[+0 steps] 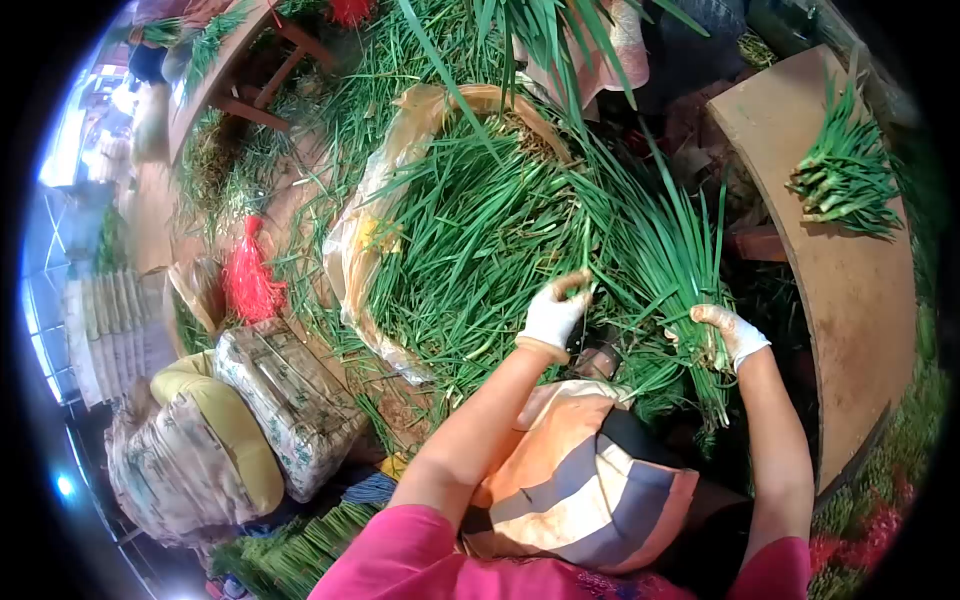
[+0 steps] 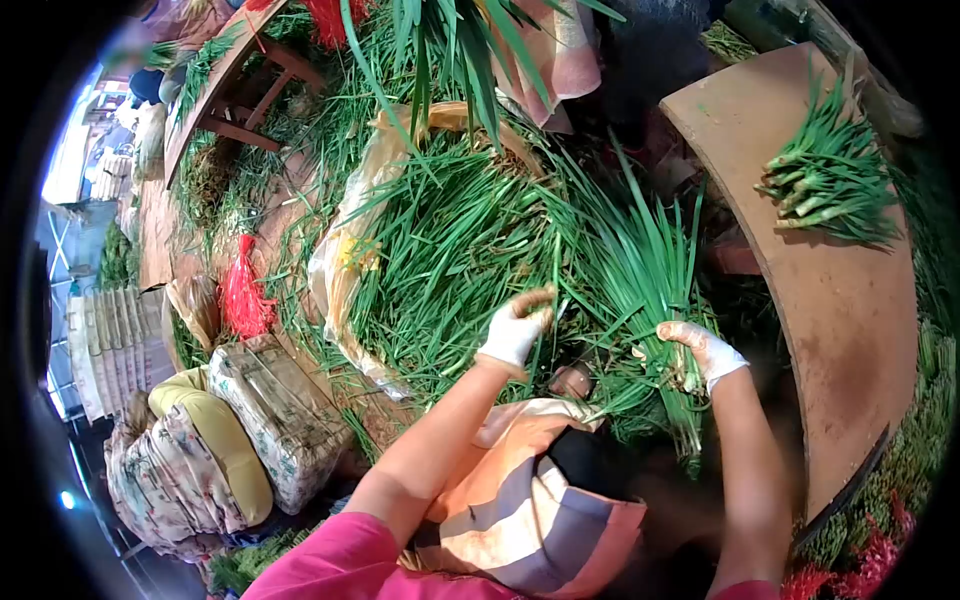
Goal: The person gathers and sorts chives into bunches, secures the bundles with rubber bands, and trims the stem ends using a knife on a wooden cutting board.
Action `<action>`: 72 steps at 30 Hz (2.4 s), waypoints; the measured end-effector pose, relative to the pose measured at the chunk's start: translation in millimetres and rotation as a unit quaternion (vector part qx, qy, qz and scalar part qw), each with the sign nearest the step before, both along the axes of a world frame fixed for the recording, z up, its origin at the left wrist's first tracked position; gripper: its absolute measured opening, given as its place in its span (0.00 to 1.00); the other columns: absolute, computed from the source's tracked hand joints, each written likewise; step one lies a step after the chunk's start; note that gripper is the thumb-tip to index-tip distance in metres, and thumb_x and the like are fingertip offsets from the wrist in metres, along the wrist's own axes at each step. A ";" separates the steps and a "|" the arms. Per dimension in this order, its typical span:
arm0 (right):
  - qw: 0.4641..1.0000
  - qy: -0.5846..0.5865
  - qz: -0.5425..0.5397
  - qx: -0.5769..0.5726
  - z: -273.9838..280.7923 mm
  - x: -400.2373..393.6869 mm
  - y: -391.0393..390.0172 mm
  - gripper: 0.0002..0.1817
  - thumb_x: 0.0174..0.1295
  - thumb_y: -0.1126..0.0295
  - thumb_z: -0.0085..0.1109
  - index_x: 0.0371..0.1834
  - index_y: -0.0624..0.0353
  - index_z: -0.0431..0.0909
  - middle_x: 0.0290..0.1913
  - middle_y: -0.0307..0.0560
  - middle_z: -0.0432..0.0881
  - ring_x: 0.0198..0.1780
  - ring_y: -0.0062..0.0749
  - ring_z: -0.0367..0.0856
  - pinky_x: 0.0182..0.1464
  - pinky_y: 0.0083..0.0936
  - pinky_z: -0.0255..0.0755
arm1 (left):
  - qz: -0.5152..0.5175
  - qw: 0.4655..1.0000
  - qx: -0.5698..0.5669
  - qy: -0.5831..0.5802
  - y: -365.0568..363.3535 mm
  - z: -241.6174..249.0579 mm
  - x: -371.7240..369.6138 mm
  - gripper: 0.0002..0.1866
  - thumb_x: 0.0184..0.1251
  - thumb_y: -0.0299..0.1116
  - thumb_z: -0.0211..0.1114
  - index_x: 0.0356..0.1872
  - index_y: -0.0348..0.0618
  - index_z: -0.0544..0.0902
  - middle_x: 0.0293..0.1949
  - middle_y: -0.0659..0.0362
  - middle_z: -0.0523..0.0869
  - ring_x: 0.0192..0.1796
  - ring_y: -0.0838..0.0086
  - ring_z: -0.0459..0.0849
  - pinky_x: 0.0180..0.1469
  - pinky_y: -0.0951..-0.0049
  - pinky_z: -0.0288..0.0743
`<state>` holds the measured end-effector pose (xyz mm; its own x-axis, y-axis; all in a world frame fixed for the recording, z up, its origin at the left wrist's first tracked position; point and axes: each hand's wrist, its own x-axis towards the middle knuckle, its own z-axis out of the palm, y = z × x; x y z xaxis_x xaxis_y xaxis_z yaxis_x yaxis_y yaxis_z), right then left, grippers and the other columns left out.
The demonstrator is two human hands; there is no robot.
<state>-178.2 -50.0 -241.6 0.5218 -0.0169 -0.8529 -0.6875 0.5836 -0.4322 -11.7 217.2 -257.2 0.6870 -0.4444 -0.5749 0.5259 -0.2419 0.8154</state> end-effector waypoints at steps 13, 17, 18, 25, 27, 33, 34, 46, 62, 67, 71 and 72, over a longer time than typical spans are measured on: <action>0.997 -0.051 0.055 0.015 132.0 -3.5 29.7 0.23 0.47 0.64 0.65 0.43 0.69 0.78 0.38 0.53 0.84 0.36 0.34 0.83 0.43 0.25 0.77 | -0.392 0.763 0.359 -0.368 -67.9 -7.3 23.0 0.18 0.58 0.47 0.60 0.36 0.42 0.82 0.37 0.51 0.84 0.48 0.59 0.78 0.50 0.63 0.73; 0.989 -0.047 0.135 -0.020 144.9 -25.7 15.4 0.15 0.52 0.69 0.61 0.41 0.67 0.79 0.36 0.48 0.84 0.34 0.28 0.81 0.40 0.23 0.76 | -0.271 0.772 0.307 -0.487 -29.3 -8.0 24.9 0.16 0.60 0.46 0.57 0.35 0.43 0.79 0.38 0.48 0.82 0.46 0.56 0.78 0.49 0.60 0.71; 0.986 -0.094 0.137 -0.020 162.2 -24.8 22.4 0.14 0.52 0.71 0.60 0.41 0.66 0.79 0.36 0.46 0.84 0.35 0.26 0.80 0.40 0.23 0.74 | -0.172 0.849 0.303 -0.397 -18.5 -12.8 25.5 0.14 0.59 0.44 0.58 0.36 0.45 0.80 0.37 0.50 0.82 0.44 0.58 0.78 0.51 0.61 0.70; 0.981 -0.098 0.159 -0.047 236.1 -77.4 37.6 0.24 0.49 0.79 0.62 0.53 0.68 0.73 0.39 0.47 0.83 0.39 0.27 0.82 0.45 0.22 0.75 | 0.465 0.867 -0.124 0.132 79.6 28.7 35.9 0.06 0.60 0.31 0.54 0.30 0.39 0.70 0.22 0.57 0.72 0.22 0.69 0.71 0.30 0.71 0.74; 0.980 -0.142 0.098 -0.094 269.6 -95.0 38.9 0.27 0.45 0.79 0.63 0.54 0.70 0.72 0.39 0.52 0.83 0.39 0.33 0.83 0.43 0.27 0.77 | 0.423 0.865 -0.231 0.142 110.9 39.5 33.0 0.06 0.61 0.32 0.53 0.31 0.41 0.70 0.21 0.59 0.71 0.21 0.72 0.67 0.27 0.73 0.71; 0.937 -0.289 -0.173 -0.098 343.0 -164.1 24.7 0.34 0.48 0.66 0.61 0.58 0.75 0.66 0.46 0.60 0.79 0.37 0.44 0.82 0.42 0.33 0.79 | 0.375 0.869 -0.322 -0.031 85.6 205.1 13.9 0.06 0.66 0.33 0.51 0.34 0.43 0.72 0.23 0.62 0.72 0.25 0.76 0.70 0.27 0.77 0.67; 0.920 -0.315 -0.206 -0.108 349.9 -173.5 18.4 0.33 0.51 0.63 0.61 0.57 0.75 0.67 0.46 0.60 0.80 0.38 0.41 0.82 0.43 0.31 0.78 | 0.335 0.870 -0.359 -0.039 85.3 216.3 17.3 0.07 0.66 0.34 0.53 0.37 0.42 0.74 0.25 0.63 0.73 0.27 0.79 0.71 0.27 0.78 0.67; 0.812 0.144 0.041 -0.564 255.7 -265.1 -76.4 0.49 0.47 0.48 0.66 0.65 0.73 0.59 0.61 0.66 0.70 0.61 0.48 0.72 0.59 0.32 0.66 | -0.114 0.694 -0.371 -0.607 -87.0 455.1 -94.3 0.06 0.58 0.29 0.63 0.35 0.45 0.85 0.47 0.56 0.82 0.56 0.61 0.74 0.59 0.64 0.66; 0.867 0.051 -0.257 -0.424 262.2 -283.1 -110.1 0.39 0.55 0.56 0.64 0.65 0.71 0.62 0.59 0.56 0.74 0.56 0.39 0.76 0.54 0.30 0.68 | -0.406 0.709 -0.198 -0.542 -264.2 255.5 -136.2 0.36 0.49 0.18 0.62 0.64 0.51 0.67 0.63 0.54 0.70 0.62 0.58 0.71 0.62 0.63 0.66; 0.802 0.096 -0.129 -0.575 202.2 -255.7 -169.0 0.41 0.54 0.41 0.55 0.61 0.64 0.69 0.56 0.61 0.76 0.54 0.48 0.78 0.53 0.34 0.69 | -0.338 0.939 -0.057 -0.038 -297.1 223.1 -137.8 0.46 0.55 0.37 0.70 0.71 0.57 0.49 0.64 0.51 0.68 0.62 0.59 0.69 0.55 0.55 0.69; 0.808 0.117 -0.172 -0.552 269.2 -166.6 -103.3 0.39 0.43 0.49 0.68 0.57 0.63 0.71 0.51 0.60 0.79 0.51 0.47 0.79 0.51 0.34 0.71 | -0.273 0.951 -0.008 0.143 -309.9 267.2 -195.5 0.52 0.48 0.48 0.76 0.71 0.58 0.50 0.63 0.51 0.69 0.60 0.60 0.70 0.52 0.51 0.69; 0.830 0.062 -0.190 -0.522 232.3 -158.8 -108.7 0.38 0.44 0.50 0.68 0.56 0.63 0.72 0.49 0.60 0.80 0.50 0.47 0.79 0.50 0.33 0.71 | -0.275 0.949 -0.049 0.144 -312.3 264.5 -200.2 0.49 0.47 0.48 0.76 0.68 0.53 0.56 0.60 0.51 0.72 0.56 0.60 0.73 0.51 0.52 0.69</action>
